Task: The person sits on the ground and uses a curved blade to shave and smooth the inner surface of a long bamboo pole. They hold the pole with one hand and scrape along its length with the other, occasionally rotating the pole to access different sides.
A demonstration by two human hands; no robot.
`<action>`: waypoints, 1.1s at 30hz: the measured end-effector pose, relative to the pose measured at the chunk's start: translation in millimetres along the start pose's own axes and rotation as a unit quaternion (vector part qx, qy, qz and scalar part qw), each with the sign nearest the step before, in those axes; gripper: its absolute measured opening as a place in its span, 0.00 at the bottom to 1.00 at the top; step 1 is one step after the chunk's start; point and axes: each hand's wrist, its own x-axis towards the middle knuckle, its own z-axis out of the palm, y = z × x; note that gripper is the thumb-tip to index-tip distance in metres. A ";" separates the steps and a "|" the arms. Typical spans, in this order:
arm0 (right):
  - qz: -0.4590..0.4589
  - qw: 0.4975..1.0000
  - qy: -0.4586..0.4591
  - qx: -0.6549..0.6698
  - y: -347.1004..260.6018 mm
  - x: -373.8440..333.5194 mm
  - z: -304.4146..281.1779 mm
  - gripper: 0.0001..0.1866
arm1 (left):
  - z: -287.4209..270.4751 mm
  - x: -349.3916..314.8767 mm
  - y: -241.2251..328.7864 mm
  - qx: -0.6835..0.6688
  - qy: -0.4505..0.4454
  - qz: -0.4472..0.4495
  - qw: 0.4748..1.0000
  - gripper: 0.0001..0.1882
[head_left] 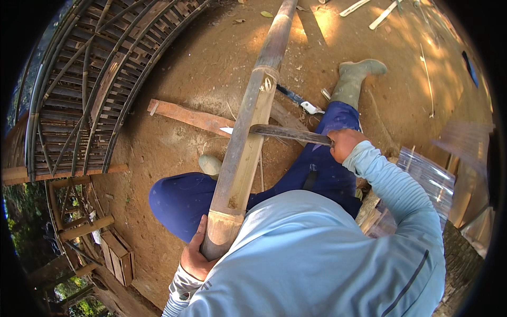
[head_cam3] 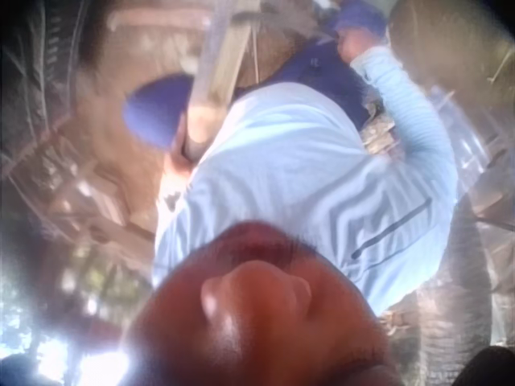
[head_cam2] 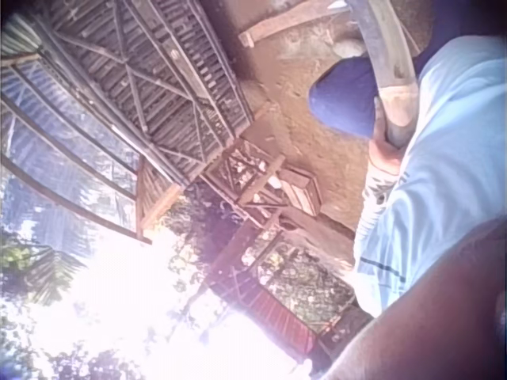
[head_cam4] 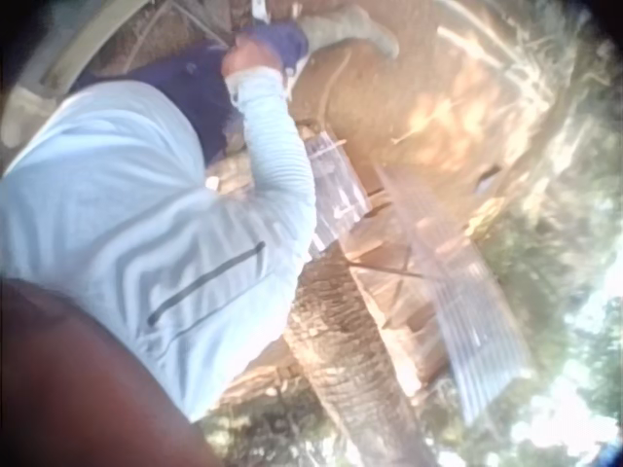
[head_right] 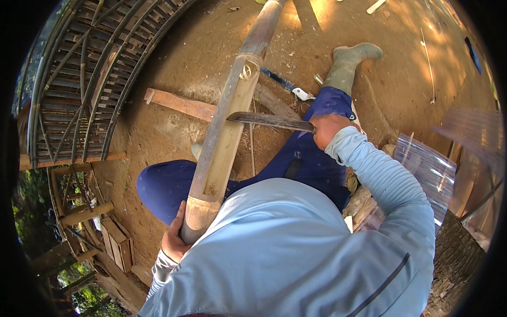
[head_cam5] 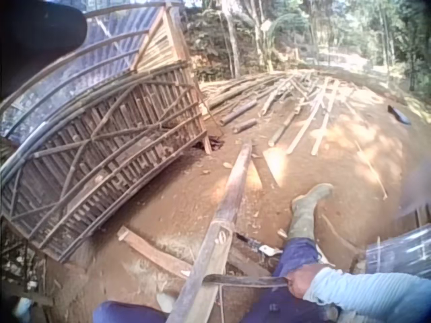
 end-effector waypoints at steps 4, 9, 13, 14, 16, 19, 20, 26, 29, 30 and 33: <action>-0.033 0.999 -0.017 0.022 -9.3 -8.5 5.3 0.13 | -1.1 1.2 -12.8 -0.030 -0.007 -0.010 0.999 0.58; -0.023 0.999 -0.009 -0.022 -6.5 -1.7 -4.6 0.12 | -1.2 1.1 -13.3 0.019 -0.013 0.034 0.999 0.57; -0.055 0.998 -0.007 -0.035 -30.0 -24.3 6.2 0.12 | -4.1 -1.2 -22.2 0.015 -0.013 0.035 0.999 0.58; -0.070 0.997 -0.021 -0.029 -37.2 -28.4 1.9 0.12 | -4.5 -3.5 -16.6 -0.001 -0.009 0.016 1.000 0.59; -0.022 1.000 0.001 -0.013 -15.2 -13.2 10.4 0.12 | -3.1 -4.0 -11.2 -0.025 -0.004 -0.005 1.000 0.59; 0.006 1.000 -0.010 -0.022 -6.2 1.1 -1.9 0.12 | 0.9 -1.3 -7.3 -0.050 0.005 -0.021 0.998 0.61; -0.006 1.000 -0.007 -0.014 -9.2 -1.5 2.2 0.12 | 2.3 -1.5 -8.1 -0.061 0.006 -0.028 0.998 0.62; 0.044 0.998 0.047 -0.025 18.0 20.4 -3.2 0.11 | -3.4 -1.7 -25.9 -0.063 -0.017 0.001 0.998 0.57; 0.002 0.999 0.044 -0.033 13.3 19.7 -2.7 0.13 | 2.0 -1.7 -9.9 -0.091 -0.008 -0.007 0.996 0.56; -0.018 0.999 0.030 -0.032 2.0 14.4 -8.2 0.13 | 0.9 -2.1 -11.8 -0.095 -0.013 -0.007 0.995 0.56; 0.029 0.998 0.034 -0.035 20.9 36.5 -5.9 0.12 | -1.4 1.1 -16.3 -0.098 -0.025 -0.009 0.995 0.56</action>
